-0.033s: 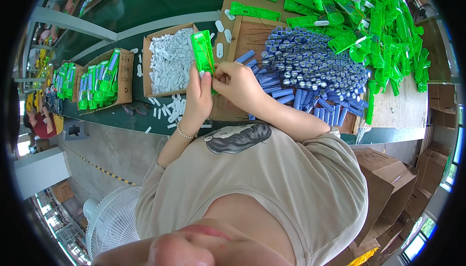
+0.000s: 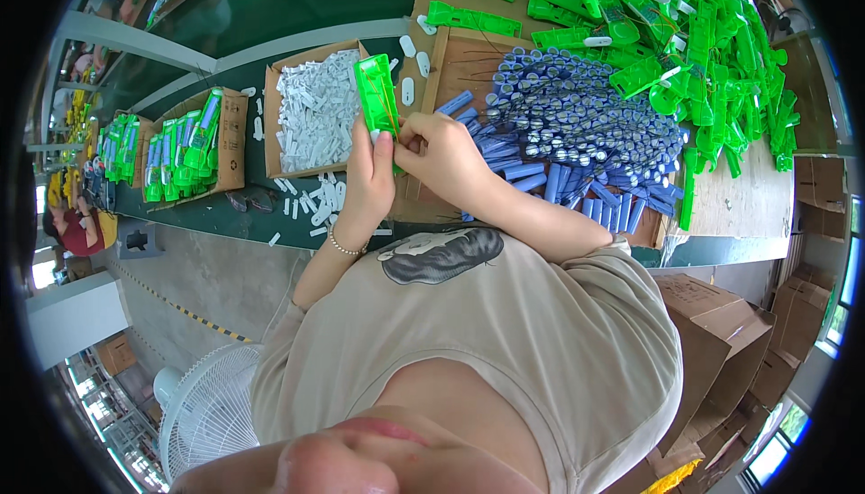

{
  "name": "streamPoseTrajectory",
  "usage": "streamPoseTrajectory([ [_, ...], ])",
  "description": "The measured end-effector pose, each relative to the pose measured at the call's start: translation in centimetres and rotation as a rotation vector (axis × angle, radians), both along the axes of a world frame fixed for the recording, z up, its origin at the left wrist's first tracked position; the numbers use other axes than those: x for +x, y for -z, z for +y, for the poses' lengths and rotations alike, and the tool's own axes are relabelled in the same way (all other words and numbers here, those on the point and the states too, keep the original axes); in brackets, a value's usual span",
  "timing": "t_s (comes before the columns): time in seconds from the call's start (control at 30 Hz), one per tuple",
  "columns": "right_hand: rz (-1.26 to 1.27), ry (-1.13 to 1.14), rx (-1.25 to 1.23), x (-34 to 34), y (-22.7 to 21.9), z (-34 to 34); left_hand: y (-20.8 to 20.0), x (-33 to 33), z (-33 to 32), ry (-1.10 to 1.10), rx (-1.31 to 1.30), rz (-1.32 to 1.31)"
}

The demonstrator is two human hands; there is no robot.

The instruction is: The person assembles plastic housings by hand, inserting rechargeable batteries, wiring harnesses, internal chips, and white plastic clips into them on a factory assembly line.

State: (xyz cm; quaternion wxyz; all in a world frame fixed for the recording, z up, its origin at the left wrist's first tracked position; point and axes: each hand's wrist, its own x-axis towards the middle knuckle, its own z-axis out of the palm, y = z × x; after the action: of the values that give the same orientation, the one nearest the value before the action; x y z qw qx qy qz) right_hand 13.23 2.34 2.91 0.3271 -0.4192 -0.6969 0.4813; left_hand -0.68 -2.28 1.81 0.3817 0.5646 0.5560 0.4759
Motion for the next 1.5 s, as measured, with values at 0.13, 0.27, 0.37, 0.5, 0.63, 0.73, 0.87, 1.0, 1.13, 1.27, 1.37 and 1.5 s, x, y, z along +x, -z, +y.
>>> streamPoseTrajectory([
  [0.13,-0.006,-0.013,-0.017,0.1,0.2,-0.2,1.4,-0.4,0.2,0.024,0.116,0.003],
  [0.27,0.341,0.107,-0.258,-0.1,0.5,0.6,0.0,0.2,0.0,0.062,0.122,-0.044],
  [0.37,0.208,0.023,-0.113,0.2,0.5,0.5,-0.1,0.3,-0.2,0.036,0.071,-0.133],
  [0.5,0.045,-0.036,-0.048,-0.1,0.6,-0.4,0.8,-0.1,0.0,0.023,0.071,-0.079],
  [0.63,0.014,-0.028,-0.019,-0.2,0.5,-0.6,1.4,-0.1,-0.1,0.005,0.071,-0.127],
  [0.73,-0.051,-0.064,0.074,-0.1,0.9,-0.4,2.1,0.1,-0.1,-0.024,0.044,-0.207],
  [0.87,-0.042,-0.085,0.168,0.0,1.1,-0.1,2.0,-0.5,0.3,0.011,-0.051,-0.254],
  [1.0,-0.254,-0.171,0.234,1.4,-0.5,3.1,2.6,-1.0,0.3,-0.043,-0.065,-0.353],
  [1.13,-0.748,-0.166,0.565,2.7,2.0,6.6,2.2,-1.6,0.3,-0.066,-0.163,-0.525],
  [1.27,-0.993,-0.282,0.730,2.4,4.7,7.3,1.9,-1.8,0.2,-0.014,-0.152,-0.552],
  [1.37,-0.968,-0.284,0.726,2.5,4.5,8.0,1.7,-1.9,0.0,0.009,-0.159,-0.591],
  [1.5,-0.319,-0.114,0.461,2.5,1.2,7.5,2.4,-2.1,-0.3,0.051,-0.089,-0.564],
])
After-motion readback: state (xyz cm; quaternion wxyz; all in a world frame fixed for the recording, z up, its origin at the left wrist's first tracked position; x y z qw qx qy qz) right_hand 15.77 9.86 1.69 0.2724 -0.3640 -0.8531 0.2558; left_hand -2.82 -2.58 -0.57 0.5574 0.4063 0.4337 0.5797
